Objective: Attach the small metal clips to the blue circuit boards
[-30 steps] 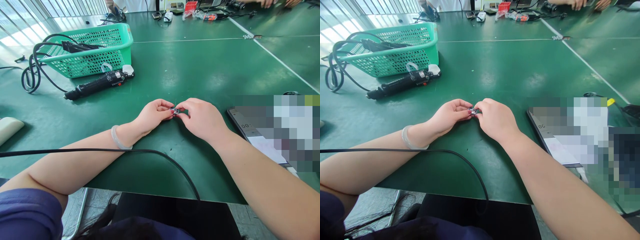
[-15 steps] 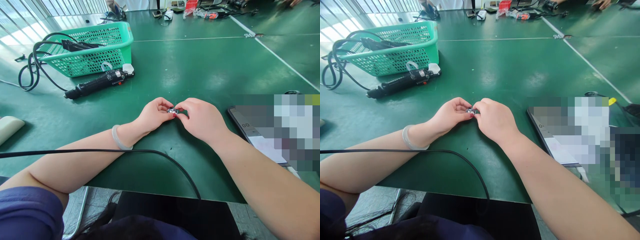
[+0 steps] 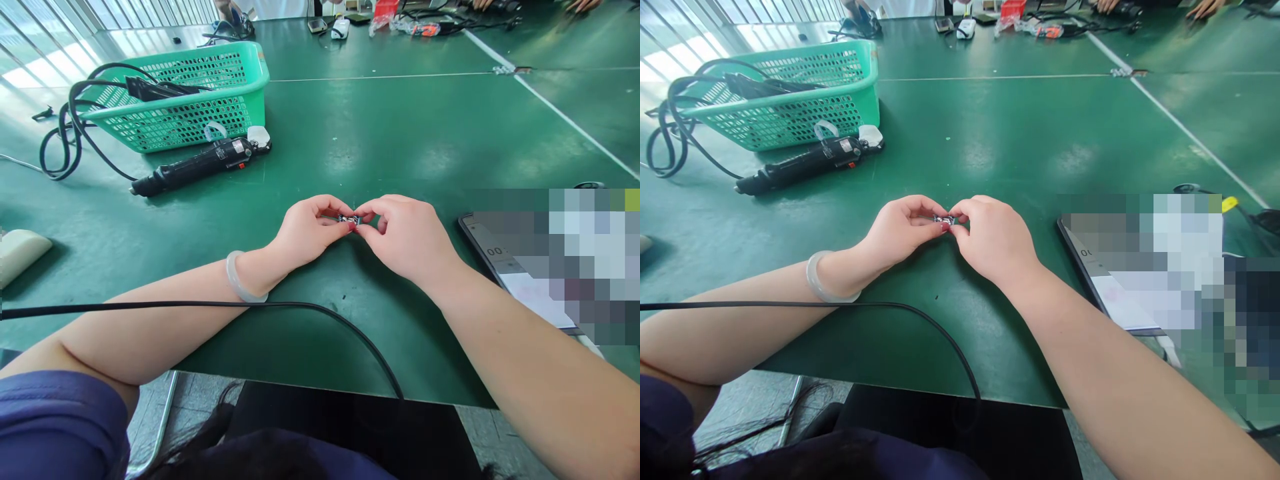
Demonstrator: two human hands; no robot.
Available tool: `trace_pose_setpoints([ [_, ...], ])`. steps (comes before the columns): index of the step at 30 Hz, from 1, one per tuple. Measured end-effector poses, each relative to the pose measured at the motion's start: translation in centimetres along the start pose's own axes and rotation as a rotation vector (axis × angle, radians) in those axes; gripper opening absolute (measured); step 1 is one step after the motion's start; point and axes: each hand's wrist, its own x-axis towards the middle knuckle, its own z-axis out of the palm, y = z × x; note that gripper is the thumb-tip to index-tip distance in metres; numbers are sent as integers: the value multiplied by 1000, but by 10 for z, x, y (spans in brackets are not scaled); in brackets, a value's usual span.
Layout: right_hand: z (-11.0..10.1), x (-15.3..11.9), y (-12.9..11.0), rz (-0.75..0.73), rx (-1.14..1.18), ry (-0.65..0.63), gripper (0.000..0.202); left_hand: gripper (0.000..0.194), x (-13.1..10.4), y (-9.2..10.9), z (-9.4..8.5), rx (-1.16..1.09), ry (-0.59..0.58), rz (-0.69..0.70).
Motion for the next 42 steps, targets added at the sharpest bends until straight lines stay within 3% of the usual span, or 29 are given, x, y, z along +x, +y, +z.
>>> trace_pose_setpoints([
  [13, -1, 1, 0, 49, 65, -3, 16, 13, -4, 4, 1, 143, 70, 102],
  [21, 0, 1, 0, 41, -2, -27, 17, 5, -6, 5, 0, 275, 32, 170],
  [26, 0, 1, -2, 11, -87, -66, 15, 2, -6, 4, -2, 477, 7, 201],
  [29, 1, 1, -3, 11, -105, -88, 20, 4, -6, 4, -1, 471, -8, 162],
  [37, 1, 2, 1, 47, -23, -93, 21, 8, -1, 5, 0, 167, -93, -68],
  [42, -2, 3, 3, 110, 53, -147, 20, 10, 0, 6, 0, 119, -109, -95],
])
